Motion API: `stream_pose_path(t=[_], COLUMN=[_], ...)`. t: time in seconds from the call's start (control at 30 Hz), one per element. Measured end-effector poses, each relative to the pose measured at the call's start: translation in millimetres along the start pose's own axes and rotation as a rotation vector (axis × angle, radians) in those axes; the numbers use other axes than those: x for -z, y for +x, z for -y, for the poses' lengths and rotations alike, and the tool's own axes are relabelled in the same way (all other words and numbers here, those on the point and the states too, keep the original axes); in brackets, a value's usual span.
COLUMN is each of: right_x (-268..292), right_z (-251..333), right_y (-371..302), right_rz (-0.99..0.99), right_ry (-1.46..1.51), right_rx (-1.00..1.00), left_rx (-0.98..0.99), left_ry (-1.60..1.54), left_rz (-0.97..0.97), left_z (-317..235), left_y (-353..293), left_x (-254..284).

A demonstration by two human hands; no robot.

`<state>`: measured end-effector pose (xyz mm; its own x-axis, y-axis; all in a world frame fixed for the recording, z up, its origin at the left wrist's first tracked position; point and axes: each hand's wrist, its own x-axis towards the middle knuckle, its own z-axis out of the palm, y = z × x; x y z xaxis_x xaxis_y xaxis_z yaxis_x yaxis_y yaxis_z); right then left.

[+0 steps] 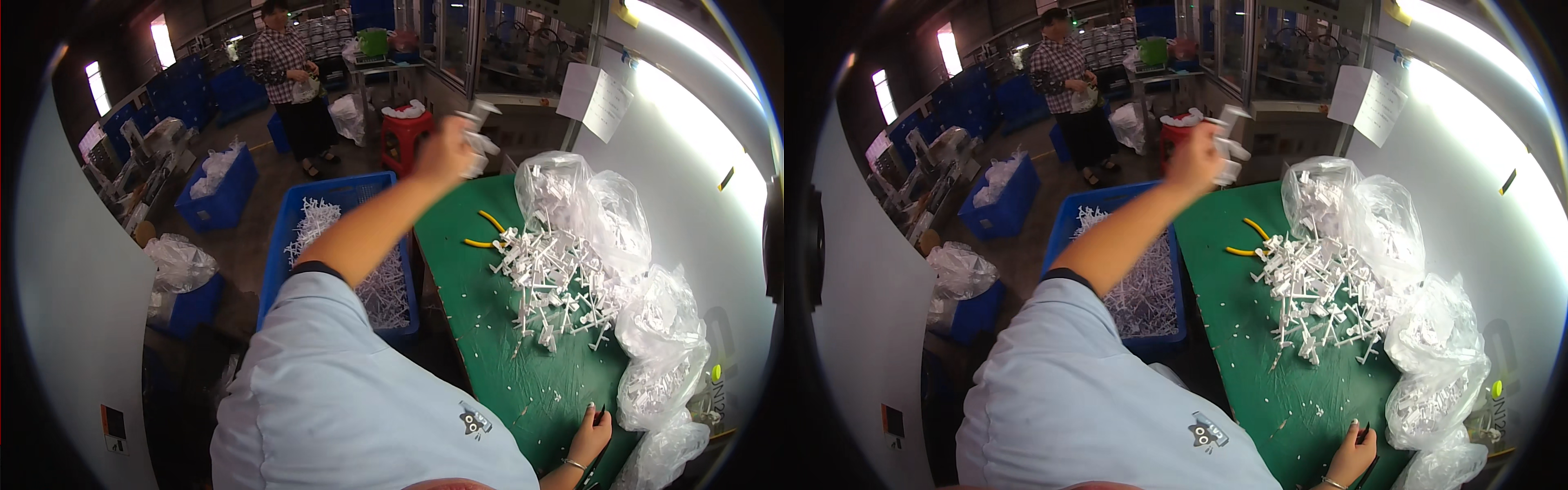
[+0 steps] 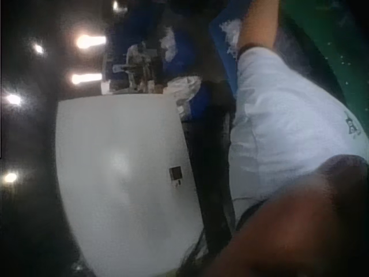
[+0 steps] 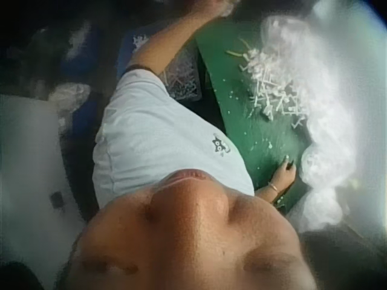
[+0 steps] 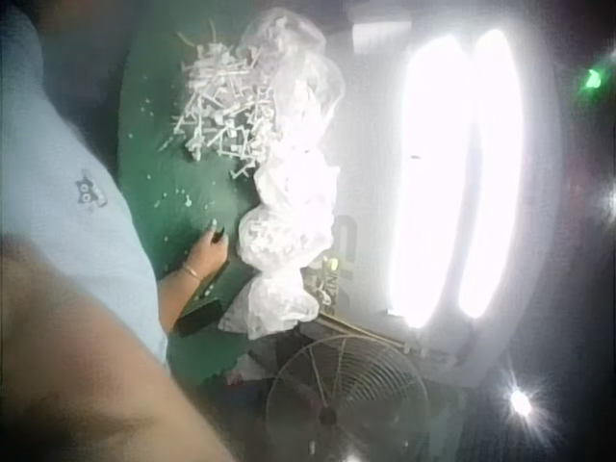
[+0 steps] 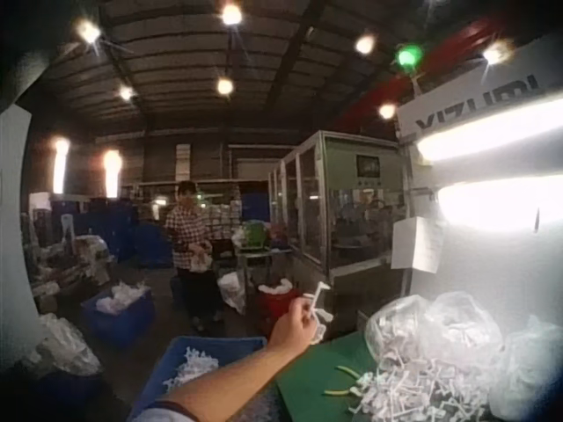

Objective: The person trims excess plastic from molded pieces using a small knife, detaches additional parts from plastic sprues by hand and with the knife, and discards scrap into a bin.

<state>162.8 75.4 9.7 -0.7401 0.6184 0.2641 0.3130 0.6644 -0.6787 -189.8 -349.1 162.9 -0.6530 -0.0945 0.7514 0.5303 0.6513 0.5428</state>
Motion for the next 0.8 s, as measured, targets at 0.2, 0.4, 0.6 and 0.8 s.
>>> stream_pose_path(t=[0.2,0.4,0.6,0.8], right_x=[-6.8,39.1,28.7,22.9], right_z=[-12.5,83.9,87.6,100.2], right_y=[4.8,-7.7,-11.8,-12.6], right_rz=[0.037,0.325,0.295,0.308], right_ry=[0.029,-0.226,-0.319,-0.347], right_rx=[0.051,-0.282,-0.179,-0.301], left_rx=[0.733,1.307,1.325,1.204], left_ry=[0.586,0.664,0.764,0.707], left_rz=[-0.640,-1.062,-0.817,-0.002], left_z=[179.6,171.0,243.3,290.7], left_y=[-13.2,-133.8,-233.8,-307.7], left_x=[263.4,395.5,406.7,328.5])
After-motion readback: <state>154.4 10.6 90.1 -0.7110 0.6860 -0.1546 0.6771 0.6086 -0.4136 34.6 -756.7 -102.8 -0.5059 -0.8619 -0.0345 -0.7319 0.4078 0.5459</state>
